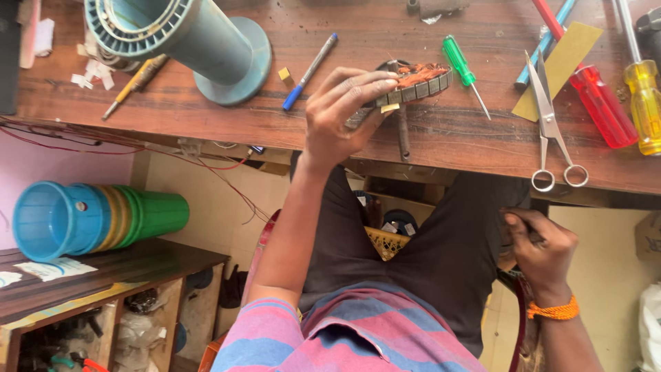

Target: The person sits at a workbench and cuts strips of yellow insulating tape with scissors, then presses the tape pieces around the copper windings of a motor armature, working around the part piece by piece.

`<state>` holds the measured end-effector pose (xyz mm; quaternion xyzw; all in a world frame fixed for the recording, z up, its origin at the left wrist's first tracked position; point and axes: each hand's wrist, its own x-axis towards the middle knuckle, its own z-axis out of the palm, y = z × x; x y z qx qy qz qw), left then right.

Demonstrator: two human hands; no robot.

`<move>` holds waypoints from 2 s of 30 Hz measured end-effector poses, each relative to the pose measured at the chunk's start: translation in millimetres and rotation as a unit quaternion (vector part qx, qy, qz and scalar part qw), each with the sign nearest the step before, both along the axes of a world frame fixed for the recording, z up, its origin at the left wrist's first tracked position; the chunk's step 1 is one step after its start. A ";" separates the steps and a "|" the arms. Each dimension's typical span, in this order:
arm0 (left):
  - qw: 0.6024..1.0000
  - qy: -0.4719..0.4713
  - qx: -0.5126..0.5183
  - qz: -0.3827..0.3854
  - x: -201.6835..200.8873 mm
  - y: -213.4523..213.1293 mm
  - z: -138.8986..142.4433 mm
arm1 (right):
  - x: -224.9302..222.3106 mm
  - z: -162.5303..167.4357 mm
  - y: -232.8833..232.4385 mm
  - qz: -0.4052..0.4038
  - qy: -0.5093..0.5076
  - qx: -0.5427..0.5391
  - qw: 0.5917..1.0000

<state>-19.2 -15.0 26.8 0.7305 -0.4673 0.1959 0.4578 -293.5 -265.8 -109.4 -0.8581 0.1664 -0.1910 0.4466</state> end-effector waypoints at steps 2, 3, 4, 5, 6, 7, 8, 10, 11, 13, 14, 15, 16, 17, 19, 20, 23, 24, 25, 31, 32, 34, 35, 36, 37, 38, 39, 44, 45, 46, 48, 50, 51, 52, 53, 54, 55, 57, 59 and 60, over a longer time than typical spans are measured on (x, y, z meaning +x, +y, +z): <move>1.000 0.005 -0.011 0.022 -5.8 -5.6 -1.4 | 1.5 -3.5 -2.6 -0.002 0.000 -0.002 1.000; 1.000 0.010 -0.008 0.027 -8.8 -7.1 0.0 | 1.1 -3.6 -3.2 0.002 0.007 0.006 1.000; 0.999 0.014 -0.006 0.031 -10.3 -7.9 0.7 | 1.6 -5.1 -2.8 0.006 0.013 0.014 1.000; 0.999 0.017 -0.004 0.035 -11.6 -7.9 2.6 | 1.9 -5.8 -1.9 0.009 0.029 0.013 0.999; 0.999 0.000 -0.007 0.037 -12.7 -7.2 4.9 | 2.4 -6.4 -1.5 0.011 0.044 0.010 0.999; 0.999 -0.017 -0.011 0.039 -13.3 -6.8 6.7 | 3.1 -7.0 -1.1 0.011 0.059 0.007 0.998; 0.999 -0.034 -0.015 0.039 -13.9 -6.7 8.1 | 3.6 -7.4 -1.0 0.016 0.058 0.005 0.998; 0.999 -0.016 -0.039 0.032 -15.8 -8.4 7.7 | 4.2 -8.3 -0.8 0.025 0.058 0.004 0.998; 0.998 -0.005 -0.051 0.028 -16.0 -9.9 6.0 | 4.4 -8.9 -0.5 0.022 0.054 0.005 0.998; 0.998 -0.007 -0.059 0.030 -13.2 -11.9 1.0 | 4.8 -10.4 -0.7 0.019 0.048 0.005 0.999; 0.997 -0.007 -0.065 0.033 -11.9 -12.3 -2.5 | 4.8 -11.3 -1.0 0.018 0.051 0.005 0.999; 0.997 -0.009 -0.073 0.030 -10.2 -12.2 -5.7 | 5.1 -11.9 -1.2 0.018 0.054 0.005 0.998; 0.996 -0.010 -0.082 0.027 -8.7 -11.8 -9.5 | 5.4 -13.2 -1.0 0.018 0.057 0.005 0.998; 0.996 -0.011 -0.090 0.024 -7.0 -11.1 -12.9 | 5.9 -14.2 -0.5 0.015 0.061 0.009 0.998; 0.996 -0.002 -0.089 0.024 -4.4 -9.4 -19.2 | 7.5 -16.5 0.7 0.008 0.069 0.017 0.997; 0.996 0.003 -0.089 0.024 -3.9 -9.0 -22.2 | 8.6 -17.5 1.3 0.009 0.067 0.019 0.998; 0.993 0.010 -0.112 0.037 -5.6 -10.7 -31.2 | 12.9 -20.1 2.6 0.009 0.071 0.021 0.997; 0.992 0.014 -0.120 0.039 -6.5 -11.9 -33.7 | 14.0 -20.8 3.2 0.009 0.078 0.020 0.997; 0.991 0.017 -0.127 0.042 -7.9 -12.9 -35.8 | 14.7 -21.4 4.0 0.009 0.084 0.018 0.996; 0.984 0.090 -0.153 0.017 -5.4 -10.6 -30.6 | 18.1 -25.3 7.1 0.027 0.083 0.005 0.996; 0.978 0.127 -0.167 -0.009 -3.4 -8.6 -26.8 | 18.2 -25.7 7.0 0.026 0.087 -0.004 0.996; 0.984 0.117 -0.136 0.007 -6.0 -2.7 -18.7 | 19.2 -26.7 6.4 0.020 0.097 -0.019 0.995; 0.986 0.113 -0.120 0.016 -7.6 -0.5 -14.8 | 19.2 -26.9 6.4 0.020 0.101 -0.012 0.995; 0.990 0.092 -0.106 0.019 -7.5 0.2 -11.4 | 19.6 -27.0 6.3 0.021 0.105 -0.005 0.994; 0.993 0.070 -0.092 0.023 -6.9 0.8 -8.2 | 20.8 -27.2 6.2 0.024 0.108 0.002 0.994; 0.995 0.048 -0.078 0.027 -6.3 0.8 -5.7 | 21.5 -27.2 6.5 0.025 0.113 0.003 0.993; 0.996 0.044 -0.076 0.034 -6.2 0.0 -3.9 | 22.1 -27.1 6.8 0.027 0.117 0.003 0.993; 0.993 0.073 -0.079 0.044 -7.2 -2.7 -3.0 | 27.2 -27.4 6.0 0.040 0.120 -0.002 0.992; 0.992 0.086 -0.083 0.045 -7.9 -3.0 -3.7 | 28.9 -27.9 5.5 0.045 0.115 -0.005 0.992; 0.990 0.099 -0.087 0.047 -9.0 -3.5 -4.7 | 30.5 -28.6 5.0 0.050 0.109 -0.008 0.993; 0.987 0.122 -0.090 0.049 -11.5 -3.5 -6.4 | 32.6 -29.7 4.5 0.049 0.134 0.013 0.990; 0.985 0.142 -0.089 0.047 -12.2 -2.6 -7.5 | 33.9 -29.7 3.3 0.053 0.144 0.017 0.988; 0.987 0.135 -0.083 0.040 -10.7 -1.9 -8.0 | 34.1 -29.8 2.6 0.058 0.141 0.010 0.988; 0.988 0.128 -0.075 0.033 -8.3 -0.2 -8.4 | 34.6 -30.0 2.0 0.063 0.138 0.004 0.988; 0.990 0.121 -0.068 0.026 -5.9 1.6 -9.1 | 35.1 -30.2 1.3 0.067 0.133 -0.011 0.989; 0.991 0.114 -0.069 0.011 -2.8 3.7 -10.1 | 35.5 -30.6 0.7 0.072 0.129 -0.026 0.989; 0.992 0.107 -0.070 -0.004 1.0 6.2 -11.4 | 36.1 -31.1 0.1 0.076 0.124 -0.040 0.988; 0.995 0.068 -0.070 0.004 4.5 9.9 -15.7 | 37.2 -32.2 -1.3 0.075 0.144 -0.025 0.986; 0.997 0.005 -0.069 0.047 4.6 12.6 -21.5 | 37.3 -32.8 -2.9 0.073 0.157 -0.011 0.985; 0.996 0.007 -0.076 0.050 3.3 15.7 -23.8 | 37.1 -32.8 -3.5 0.071 0.161 -0.005 0.984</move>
